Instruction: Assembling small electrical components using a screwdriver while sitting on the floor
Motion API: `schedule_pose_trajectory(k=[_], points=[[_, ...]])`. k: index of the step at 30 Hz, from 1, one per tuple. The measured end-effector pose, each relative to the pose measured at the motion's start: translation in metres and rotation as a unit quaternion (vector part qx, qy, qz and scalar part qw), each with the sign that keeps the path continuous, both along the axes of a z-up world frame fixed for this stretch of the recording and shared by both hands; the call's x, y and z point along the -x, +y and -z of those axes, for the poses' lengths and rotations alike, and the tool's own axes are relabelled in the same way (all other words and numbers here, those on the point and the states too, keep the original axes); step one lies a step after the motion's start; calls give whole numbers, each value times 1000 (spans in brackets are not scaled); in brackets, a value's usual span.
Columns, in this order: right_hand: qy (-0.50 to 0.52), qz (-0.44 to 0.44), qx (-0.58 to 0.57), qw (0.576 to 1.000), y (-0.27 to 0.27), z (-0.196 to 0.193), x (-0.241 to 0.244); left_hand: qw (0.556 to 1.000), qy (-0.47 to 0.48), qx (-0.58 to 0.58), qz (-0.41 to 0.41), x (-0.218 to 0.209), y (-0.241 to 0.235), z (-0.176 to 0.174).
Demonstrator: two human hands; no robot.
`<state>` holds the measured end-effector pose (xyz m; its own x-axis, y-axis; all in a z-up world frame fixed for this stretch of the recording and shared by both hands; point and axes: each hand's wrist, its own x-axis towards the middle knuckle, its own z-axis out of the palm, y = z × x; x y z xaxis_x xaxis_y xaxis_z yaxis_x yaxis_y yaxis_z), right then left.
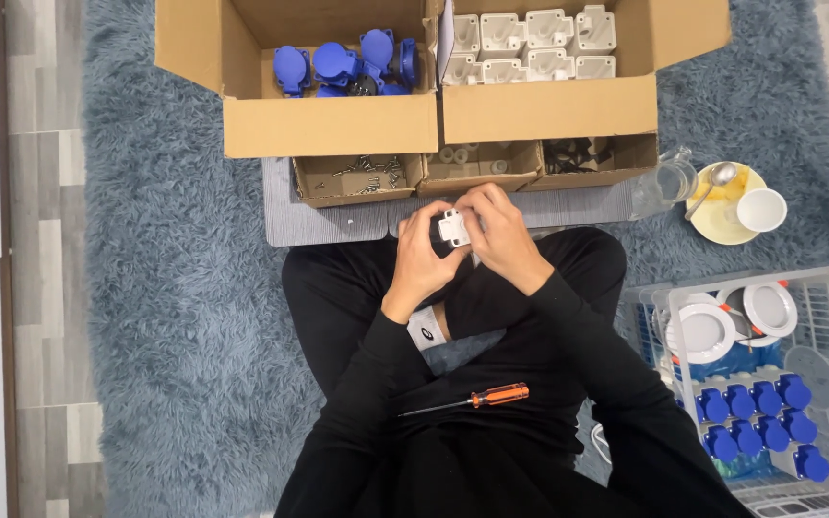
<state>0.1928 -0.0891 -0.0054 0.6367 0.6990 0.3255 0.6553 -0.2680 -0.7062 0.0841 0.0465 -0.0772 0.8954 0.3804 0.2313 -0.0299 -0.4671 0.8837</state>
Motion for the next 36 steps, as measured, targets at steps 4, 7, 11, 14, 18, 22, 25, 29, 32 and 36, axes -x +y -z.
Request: schedule_pose_trajectory(k=[4,7,11,14,18,22,25,29,32,36], points=[[11,-3,-11,1000,-2,1,0,1000,-3,0,-1,0,0,0],[6,-7,-12,1000,-2,3,-1,1000,-1,-3,0,-2,-1,0],[12,-18,-7,1000,-1,0,-3,1000,4,1,1,0,1,0],[3,-10,-11,1000,2,3,-4,1000,-2,-7,-4,-1,0,3],[10,-19,-3,1000,0,2,-3,1000,-6,-9,-3,-1,-1,2],[14,-14,-7,1000,1,1,-2,1000,-7,-13,-4,-1,-1,2],[14,-22,-2,1000,1,3,-2,1000,-8,-13,-5,-1,-2,-1],[7,-14,-5,1000,1,3,-3,1000,-11,-13,-5,-2,-2,-1],[9,-23,-5,1000,2,3,-3,1000,-12,-4,-3,-2,-1,-3],[24,-11,-11,1000,2,-1,-2,1000,-14,-10,-6,-2,-1,-2]])
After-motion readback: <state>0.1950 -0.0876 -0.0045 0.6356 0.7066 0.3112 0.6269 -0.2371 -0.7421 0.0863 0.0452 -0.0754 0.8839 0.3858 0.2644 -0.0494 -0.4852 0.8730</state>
